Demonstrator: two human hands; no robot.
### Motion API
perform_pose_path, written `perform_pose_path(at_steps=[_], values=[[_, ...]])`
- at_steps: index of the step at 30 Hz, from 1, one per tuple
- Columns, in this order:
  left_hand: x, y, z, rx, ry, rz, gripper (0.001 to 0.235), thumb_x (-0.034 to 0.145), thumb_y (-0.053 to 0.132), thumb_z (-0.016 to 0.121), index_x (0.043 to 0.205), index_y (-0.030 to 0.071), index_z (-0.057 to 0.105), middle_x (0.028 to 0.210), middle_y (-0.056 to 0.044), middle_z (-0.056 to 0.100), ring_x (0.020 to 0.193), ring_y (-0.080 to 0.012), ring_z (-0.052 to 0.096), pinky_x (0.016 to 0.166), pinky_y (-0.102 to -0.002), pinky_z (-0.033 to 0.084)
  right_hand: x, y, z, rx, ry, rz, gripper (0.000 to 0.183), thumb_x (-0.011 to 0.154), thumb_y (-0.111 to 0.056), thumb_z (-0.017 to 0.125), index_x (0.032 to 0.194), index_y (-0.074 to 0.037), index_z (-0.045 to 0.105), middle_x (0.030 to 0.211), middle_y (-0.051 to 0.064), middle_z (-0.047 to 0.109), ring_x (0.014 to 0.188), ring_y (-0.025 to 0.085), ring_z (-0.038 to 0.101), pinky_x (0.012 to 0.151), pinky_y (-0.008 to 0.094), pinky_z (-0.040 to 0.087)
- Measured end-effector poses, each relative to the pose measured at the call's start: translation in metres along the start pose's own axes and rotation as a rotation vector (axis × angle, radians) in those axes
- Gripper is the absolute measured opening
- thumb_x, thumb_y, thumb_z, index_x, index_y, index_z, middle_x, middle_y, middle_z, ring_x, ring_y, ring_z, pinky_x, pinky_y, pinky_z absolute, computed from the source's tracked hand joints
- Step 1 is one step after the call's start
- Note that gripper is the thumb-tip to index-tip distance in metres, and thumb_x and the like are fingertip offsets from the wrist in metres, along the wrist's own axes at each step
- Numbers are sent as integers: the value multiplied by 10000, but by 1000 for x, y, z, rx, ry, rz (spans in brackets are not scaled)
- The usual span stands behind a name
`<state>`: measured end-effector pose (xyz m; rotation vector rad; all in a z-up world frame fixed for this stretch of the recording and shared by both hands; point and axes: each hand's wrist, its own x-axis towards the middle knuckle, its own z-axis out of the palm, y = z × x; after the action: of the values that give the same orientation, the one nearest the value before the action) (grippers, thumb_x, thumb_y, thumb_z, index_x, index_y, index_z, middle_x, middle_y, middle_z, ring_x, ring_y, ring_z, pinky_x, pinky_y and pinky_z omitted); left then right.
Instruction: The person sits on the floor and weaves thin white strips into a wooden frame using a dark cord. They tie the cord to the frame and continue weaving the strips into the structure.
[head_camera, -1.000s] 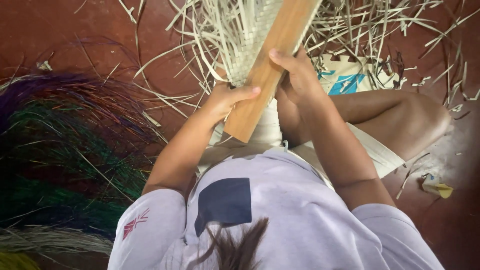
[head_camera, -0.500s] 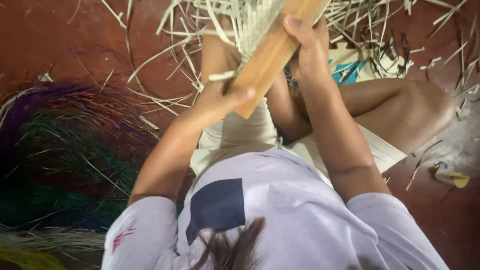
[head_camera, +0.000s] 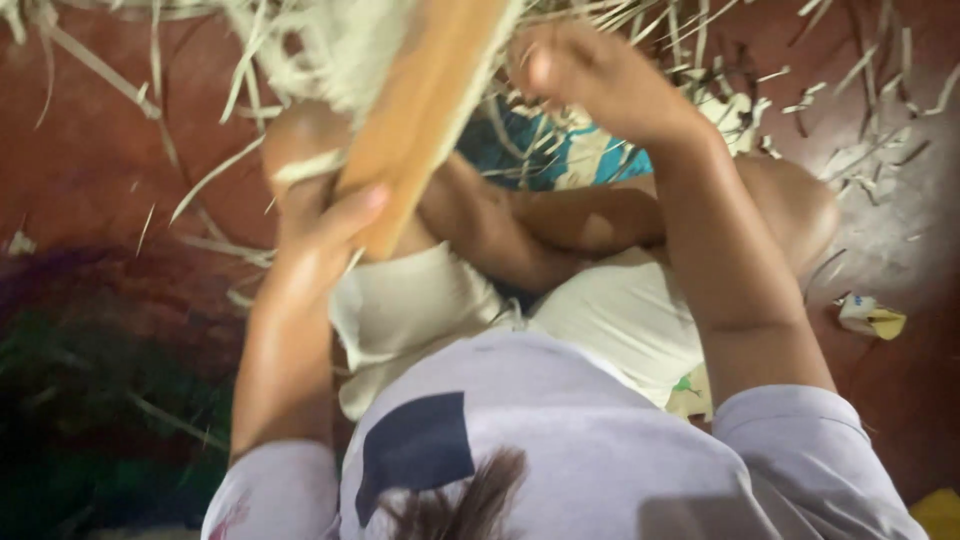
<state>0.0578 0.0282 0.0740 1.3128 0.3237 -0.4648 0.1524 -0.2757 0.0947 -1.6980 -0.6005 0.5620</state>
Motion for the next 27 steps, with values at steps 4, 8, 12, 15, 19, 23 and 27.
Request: perform_pose_path(at_steps=[4,8,12,15,19,23,27], values=[[-8,-2,-8,207,107,62,578,803,303,735,1300,24,637,1171,-66,686,1030,-160,678,888,-267,568,-62,92,-44,-215,54,527,408,980,-507,561,1304,-266,618,1175,-83,706,1084,59,636,950,269,481],[-2,-32,-33,299,230,-26,592,786,315,725,1238,-61,653,996,-97,660,871,-187,648,702,-310,561,-138,146,-84,-357,528,537,184,1048,-228,675,1215,-156,703,1104,-5,711,999,90,611,904,284,466],[-2,-51,-54,200,275,-94,632,779,282,739,1254,-118,617,975,-191,667,806,-290,701,758,-395,646,-177,127,-116,-381,890,539,80,1044,-114,650,994,-123,712,891,-29,660,808,60,572,716,248,465],[-3,-49,-70,427,249,-146,634,799,322,699,1260,-110,642,906,-192,660,782,-285,687,638,-348,562,-197,168,-139,-242,953,594,80,1072,-169,726,1013,-117,737,792,-27,683,703,36,612,628,205,482],[-3,-47,-65,324,251,-143,415,849,197,671,1028,-177,647,869,-310,675,751,-358,693,760,-372,606,-197,187,-151,-370,789,744,168,976,-263,664,1016,-151,782,803,-6,681,627,106,618,535,328,481],[0,-33,-57,411,253,-219,449,859,179,635,1040,-233,627,853,-373,660,729,-432,676,727,-411,556,-201,227,-173,-339,737,931,189,892,-133,579,922,-167,763,761,-24,665,654,112,557,544,337,481],[6,-31,-84,550,178,-372,506,900,181,561,1165,-238,664,930,-428,715,823,-488,702,776,-472,539,-209,286,-189,-422,698,1082,175,923,-110,607,894,-168,770,849,15,731,735,195,650,656,401,525]])
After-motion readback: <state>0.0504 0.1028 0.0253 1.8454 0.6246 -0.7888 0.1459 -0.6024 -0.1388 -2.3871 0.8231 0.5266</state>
